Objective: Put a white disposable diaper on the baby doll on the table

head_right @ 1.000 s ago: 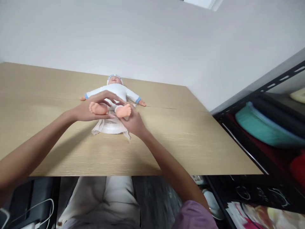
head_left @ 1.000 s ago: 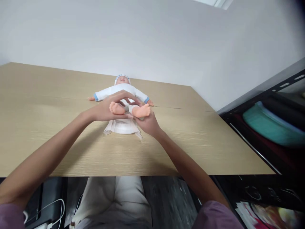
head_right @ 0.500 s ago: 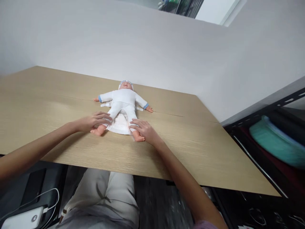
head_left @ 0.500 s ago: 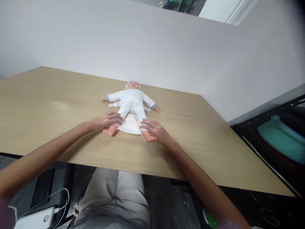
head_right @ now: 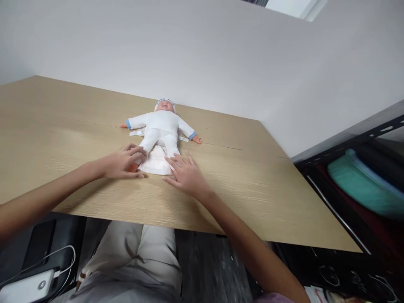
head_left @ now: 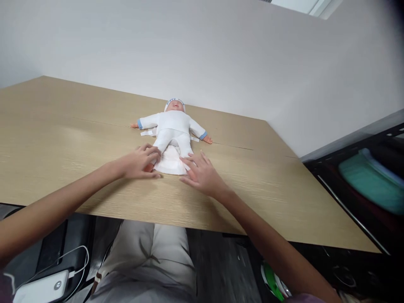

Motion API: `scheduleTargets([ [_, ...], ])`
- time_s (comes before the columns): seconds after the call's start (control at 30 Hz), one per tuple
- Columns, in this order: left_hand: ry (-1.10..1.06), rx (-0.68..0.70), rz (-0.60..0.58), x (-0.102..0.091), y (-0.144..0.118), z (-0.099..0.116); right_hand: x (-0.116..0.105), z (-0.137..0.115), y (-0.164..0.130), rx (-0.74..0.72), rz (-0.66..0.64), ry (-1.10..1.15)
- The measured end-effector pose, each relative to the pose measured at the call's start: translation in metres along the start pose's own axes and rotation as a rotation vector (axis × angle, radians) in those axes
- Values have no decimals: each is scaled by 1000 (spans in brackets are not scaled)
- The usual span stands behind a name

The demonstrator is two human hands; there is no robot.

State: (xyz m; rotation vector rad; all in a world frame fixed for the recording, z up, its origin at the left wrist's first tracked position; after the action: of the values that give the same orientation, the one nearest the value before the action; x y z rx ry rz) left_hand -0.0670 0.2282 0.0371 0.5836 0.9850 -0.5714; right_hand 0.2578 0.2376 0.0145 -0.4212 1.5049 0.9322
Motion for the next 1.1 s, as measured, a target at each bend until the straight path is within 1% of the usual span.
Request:
scheduleTargets([
  [0.07,47,-29,32,9,1,5,8,-12,1,53,7,-51],
  [0.13,101,-45,51,15,2,7,15,-18,3,117,8,-74],
  [0.2,127,-53,77,17,4,8,18,-17,7,176,14,-74],
  [0.27,97,-58,120,14,8,7,17,-11,14,218,35,-51],
  [0.37,-58,-115,238,0,22,1,13,7,30,280,124,47],
  [0.47,-238,-170,391,-19,48,-12,11,32,54,311,295,212],
  [0.57,-260,-159,528,-37,82,-31,13,60,83,336,435,321],
  [0.63,-282,-169,596,-45,106,-46,18,78,105,388,471,361],
  [0.73,-453,-244,642,-48,138,-72,31,102,139,523,447,488],
  [0.8,-583,-307,649,-44,155,-89,42,114,160,645,369,643],
  [0.87,-696,-363,671,-37,166,-103,52,121,173,738,271,775],
  [0.9,-747,-383,679,-34,168,-108,57,122,176,760,228,825],
  [0.97,-834,-401,667,-26,164,-112,62,122,173,756,172,908],
  [1.1,-956,-395,551,-13,137,-103,61,113,145,683,98,1025],
])
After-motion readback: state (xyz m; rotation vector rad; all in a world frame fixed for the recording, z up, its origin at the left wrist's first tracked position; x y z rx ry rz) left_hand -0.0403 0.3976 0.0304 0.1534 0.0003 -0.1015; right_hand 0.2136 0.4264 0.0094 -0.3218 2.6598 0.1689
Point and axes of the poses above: each hand's wrist, its own y-axis towards the middle knuckle, its own x-axis out of the palm, z = x × y, the point moved 2 cm from there along y, towards the middle knuckle, and after that the axes turned 12 degrees about -y, right-handed, at the moved point
